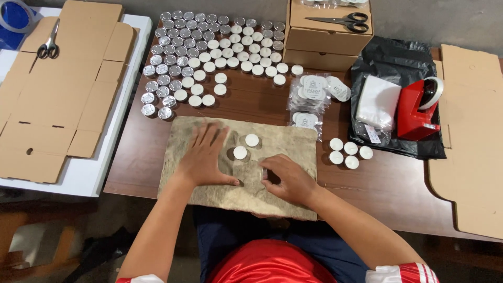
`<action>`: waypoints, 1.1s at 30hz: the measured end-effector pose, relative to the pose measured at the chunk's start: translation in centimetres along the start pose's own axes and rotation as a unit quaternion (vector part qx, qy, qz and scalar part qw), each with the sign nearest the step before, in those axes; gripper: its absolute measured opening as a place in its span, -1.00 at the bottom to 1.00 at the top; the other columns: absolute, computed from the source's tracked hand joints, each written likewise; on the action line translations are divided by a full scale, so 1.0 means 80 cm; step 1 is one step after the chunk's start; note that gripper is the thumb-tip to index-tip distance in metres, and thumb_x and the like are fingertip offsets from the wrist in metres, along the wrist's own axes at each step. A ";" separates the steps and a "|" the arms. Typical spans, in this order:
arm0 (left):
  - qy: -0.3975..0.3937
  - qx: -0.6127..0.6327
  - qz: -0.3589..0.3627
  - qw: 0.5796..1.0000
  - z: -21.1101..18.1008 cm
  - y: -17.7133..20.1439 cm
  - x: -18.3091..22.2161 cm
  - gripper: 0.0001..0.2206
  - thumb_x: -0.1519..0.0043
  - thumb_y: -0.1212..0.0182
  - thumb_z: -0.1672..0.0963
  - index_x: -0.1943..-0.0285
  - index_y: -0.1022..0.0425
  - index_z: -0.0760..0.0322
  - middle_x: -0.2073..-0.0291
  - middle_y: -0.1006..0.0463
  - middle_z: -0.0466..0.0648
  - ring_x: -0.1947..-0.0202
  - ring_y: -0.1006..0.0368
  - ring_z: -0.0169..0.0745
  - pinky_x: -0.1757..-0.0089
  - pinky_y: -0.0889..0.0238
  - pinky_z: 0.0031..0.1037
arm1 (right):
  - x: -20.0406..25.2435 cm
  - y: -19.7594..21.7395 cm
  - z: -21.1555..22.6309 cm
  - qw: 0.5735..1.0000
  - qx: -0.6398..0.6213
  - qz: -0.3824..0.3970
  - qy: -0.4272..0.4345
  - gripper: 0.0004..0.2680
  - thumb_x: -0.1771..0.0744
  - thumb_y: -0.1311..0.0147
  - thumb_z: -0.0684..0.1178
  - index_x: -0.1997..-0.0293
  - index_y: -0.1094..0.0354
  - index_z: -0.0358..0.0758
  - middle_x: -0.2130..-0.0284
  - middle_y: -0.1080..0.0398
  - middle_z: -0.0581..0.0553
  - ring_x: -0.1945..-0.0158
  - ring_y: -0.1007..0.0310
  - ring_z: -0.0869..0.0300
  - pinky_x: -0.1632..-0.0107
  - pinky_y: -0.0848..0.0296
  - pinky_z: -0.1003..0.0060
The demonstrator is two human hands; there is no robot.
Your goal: Cleaning the bottom of small white plastic containers by rubbing them against a felt cloth on a workspace table.
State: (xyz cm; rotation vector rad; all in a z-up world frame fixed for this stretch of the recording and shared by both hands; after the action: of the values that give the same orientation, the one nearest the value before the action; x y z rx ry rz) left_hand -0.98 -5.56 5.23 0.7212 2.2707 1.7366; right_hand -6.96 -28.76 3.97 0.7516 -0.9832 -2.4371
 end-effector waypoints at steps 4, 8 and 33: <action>0.061 -0.002 -0.073 0.995 -0.034 0.004 0.039 0.38 0.25 -0.31 -0.46 -0.61 0.17 0.34 -0.55 0.25 0.35 -0.53 0.44 0.46 -0.38 0.47 0.17 | 0.010 -0.007 -0.017 0.999 -0.003 -0.025 -0.023 -0.74 -0.27 -0.28 -0.04 -0.02 -0.42 -0.20 0.16 -0.49 -0.13 -0.02 -0.50 -0.03 -0.11 -0.50 0.11; 0.110 0.066 -0.062 0.990 -0.071 -0.018 0.071 0.44 0.22 -0.31 -0.49 -0.59 0.21 0.48 -0.49 0.22 0.49 -0.49 0.42 0.65 -0.34 0.43 0.25 | 0.012 -0.008 -0.007 0.999 0.044 0.009 0.006 -0.77 -0.24 -0.32 0.11 0.08 -0.47 0.03 0.17 -0.53 0.10 -0.05 -0.47 0.13 -0.18 -0.27 0.16; 0.110 -0.012 -0.164 0.980 -0.071 -0.050 0.070 0.44 0.35 -0.31 -0.48 -0.55 0.02 0.51 -0.50 0.05 0.44 -0.51 0.23 0.56 -0.35 0.42 0.18 | 0.007 -0.012 -0.027 0.976 0.143 0.146 -0.072 -0.75 -0.40 0.02 0.22 -0.07 -0.51 0.04 0.02 -0.46 -0.07 -0.21 -0.30 0.05 -0.22 -0.08 0.05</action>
State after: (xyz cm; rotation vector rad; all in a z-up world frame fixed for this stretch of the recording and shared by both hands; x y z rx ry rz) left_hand -9.34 -8.43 3.87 0.1396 2.3362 1.7495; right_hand -6.21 -29.55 1.80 0.4799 -1.4146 -2.1435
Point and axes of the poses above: each hand's wrist, its own x-axis away from the middle knuckle, its own y-axis out of the back of the hand, z = x × y, the point moved 4 cm from there along -x, towards the middle knuckle
